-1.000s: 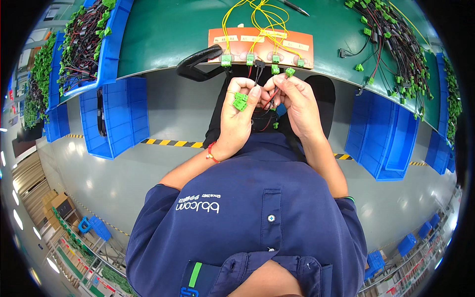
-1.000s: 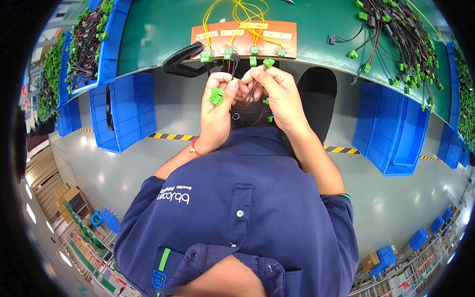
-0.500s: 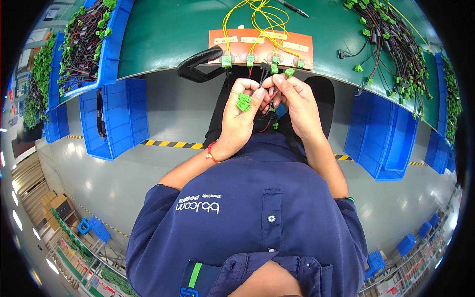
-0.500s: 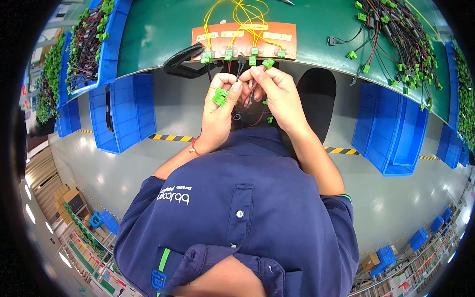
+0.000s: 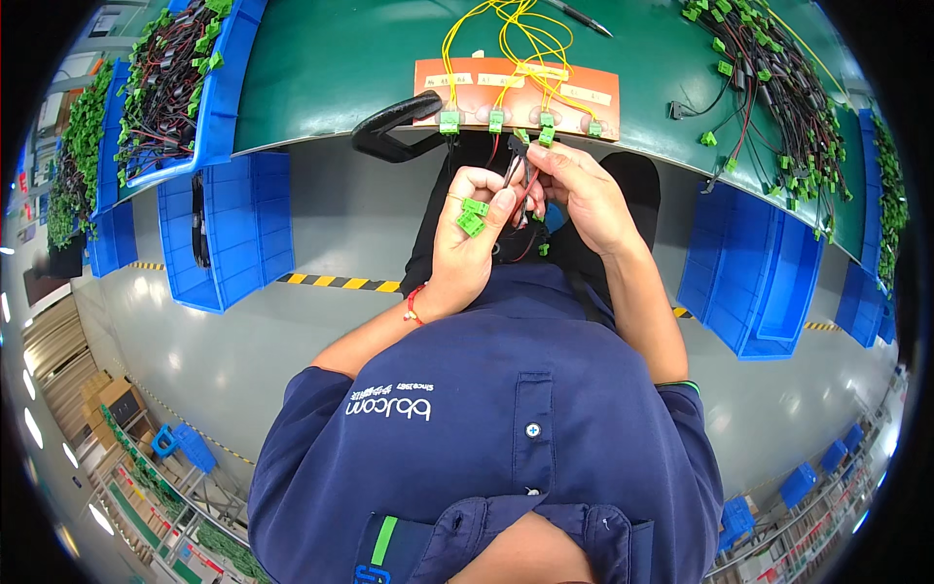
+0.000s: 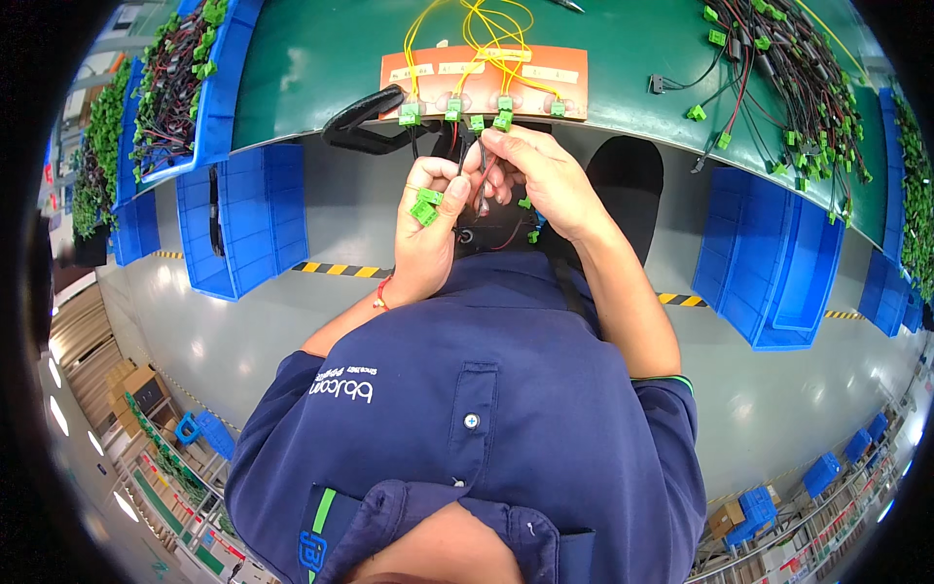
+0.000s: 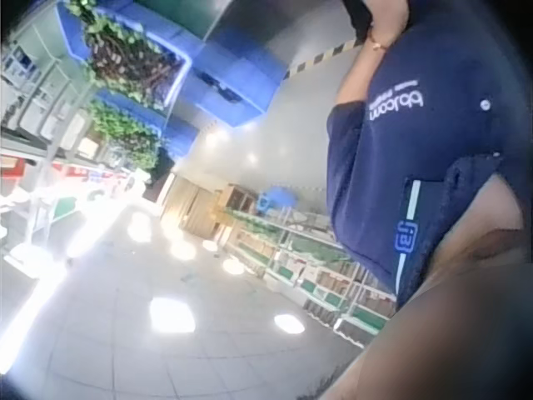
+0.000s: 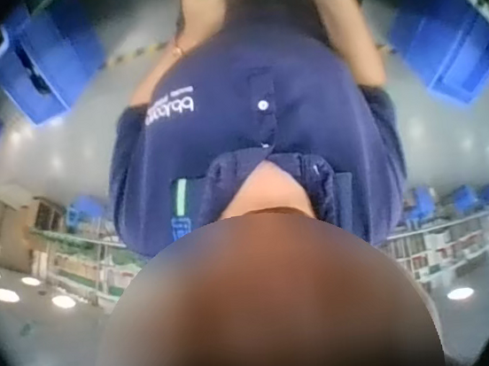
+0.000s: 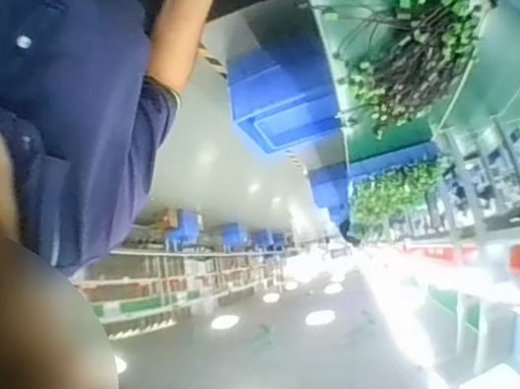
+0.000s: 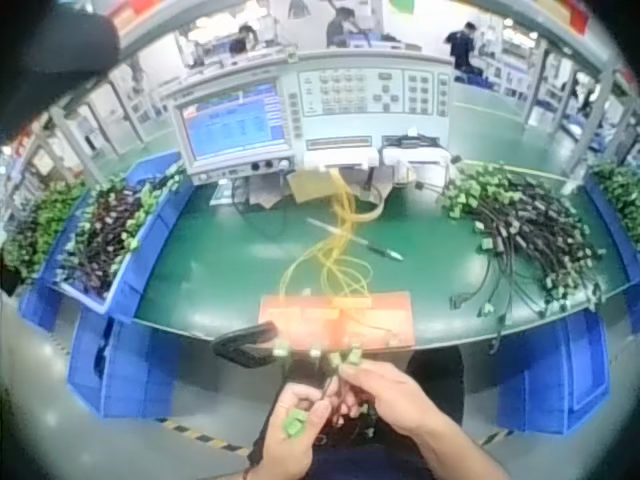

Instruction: Connecting green electrical connectors to wires and arranging them at a workbench.

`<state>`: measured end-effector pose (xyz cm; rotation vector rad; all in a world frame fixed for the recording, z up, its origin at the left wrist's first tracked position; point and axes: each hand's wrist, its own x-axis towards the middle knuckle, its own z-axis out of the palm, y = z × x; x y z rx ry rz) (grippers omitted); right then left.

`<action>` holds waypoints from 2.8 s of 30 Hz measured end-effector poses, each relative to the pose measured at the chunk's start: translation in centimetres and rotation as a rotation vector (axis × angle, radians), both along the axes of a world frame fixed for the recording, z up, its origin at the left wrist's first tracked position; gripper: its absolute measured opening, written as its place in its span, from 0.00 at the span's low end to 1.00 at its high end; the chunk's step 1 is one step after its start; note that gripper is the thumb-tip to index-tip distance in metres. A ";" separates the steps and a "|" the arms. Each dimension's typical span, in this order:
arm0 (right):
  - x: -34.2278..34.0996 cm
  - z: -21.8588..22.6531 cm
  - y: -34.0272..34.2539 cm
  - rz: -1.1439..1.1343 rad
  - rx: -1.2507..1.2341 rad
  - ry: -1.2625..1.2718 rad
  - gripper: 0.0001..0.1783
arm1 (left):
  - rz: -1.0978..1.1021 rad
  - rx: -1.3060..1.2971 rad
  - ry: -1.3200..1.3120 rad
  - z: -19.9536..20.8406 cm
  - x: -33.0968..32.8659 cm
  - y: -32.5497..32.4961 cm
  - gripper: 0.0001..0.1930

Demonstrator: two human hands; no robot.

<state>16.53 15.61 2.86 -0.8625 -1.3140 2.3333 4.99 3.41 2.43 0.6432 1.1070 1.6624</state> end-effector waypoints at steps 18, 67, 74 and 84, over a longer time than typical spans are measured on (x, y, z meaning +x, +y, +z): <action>0.2 -1.0 0.5 -0.009 -0.104 0.106 0.18 | -0.051 -0.005 -0.006 0.3 0.1 0.0 0.06; -1.3 -1.4 -0.4 -0.149 -0.233 0.365 0.19 | 0.075 -0.058 0.217 -0.5 -1.8 -1.5 0.06; -0.8 -1.1 0.0 -0.146 -0.089 0.130 0.20 | 0.052 -0.021 0.215 -0.4 -1.3 -1.3 0.05; 3.3 -3.0 -1.5 -0.257 -0.054 0.091 0.16 | 0.063 -0.041 0.202 -0.2 -1.2 -1.2 0.06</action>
